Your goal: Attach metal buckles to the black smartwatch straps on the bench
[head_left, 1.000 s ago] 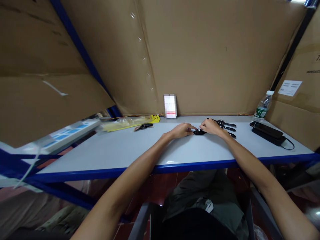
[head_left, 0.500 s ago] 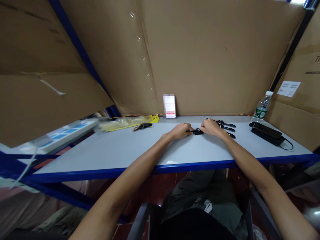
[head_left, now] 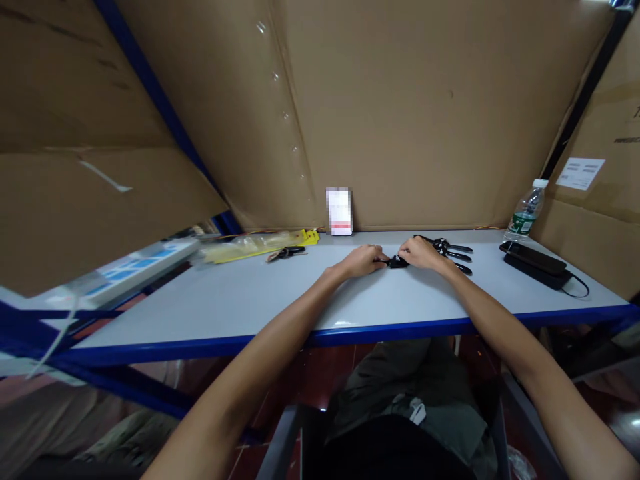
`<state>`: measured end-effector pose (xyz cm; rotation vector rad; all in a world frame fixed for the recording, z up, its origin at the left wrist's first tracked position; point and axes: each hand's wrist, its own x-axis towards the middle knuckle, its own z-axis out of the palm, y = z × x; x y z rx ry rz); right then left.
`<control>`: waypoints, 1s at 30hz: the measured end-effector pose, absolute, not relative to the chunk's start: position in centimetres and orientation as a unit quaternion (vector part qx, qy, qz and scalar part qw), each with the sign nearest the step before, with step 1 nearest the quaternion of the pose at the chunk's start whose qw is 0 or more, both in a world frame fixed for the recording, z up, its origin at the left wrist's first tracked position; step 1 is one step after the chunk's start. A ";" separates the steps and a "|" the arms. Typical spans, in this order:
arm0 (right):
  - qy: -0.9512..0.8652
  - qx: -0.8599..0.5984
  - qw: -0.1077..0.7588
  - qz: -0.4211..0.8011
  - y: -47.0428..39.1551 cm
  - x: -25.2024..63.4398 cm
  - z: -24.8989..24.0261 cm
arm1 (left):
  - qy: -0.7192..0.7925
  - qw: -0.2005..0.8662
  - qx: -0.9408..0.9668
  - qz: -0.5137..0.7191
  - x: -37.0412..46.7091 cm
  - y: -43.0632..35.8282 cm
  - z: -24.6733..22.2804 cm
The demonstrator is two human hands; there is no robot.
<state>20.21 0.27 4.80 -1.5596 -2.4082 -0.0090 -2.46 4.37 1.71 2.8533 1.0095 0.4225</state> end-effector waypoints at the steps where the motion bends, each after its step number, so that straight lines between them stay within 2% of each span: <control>1: -0.832 -0.538 0.138 0.000 0.3 20.2 4.8 | 0.332 0.041 0.932 0.137 -2.4 4.4 1.7; 23: -0.821 -0.562 0.099 -0.003 0.2 20.4 5.3 | 0.339 0.014 0.933 0.122 -2.1 3.7 2.0; 30: -0.814 -0.561 0.150 0.000 0.3 20.6 5.6 | 0.338 0.009 0.933 0.121 -2.0 3.6 2.1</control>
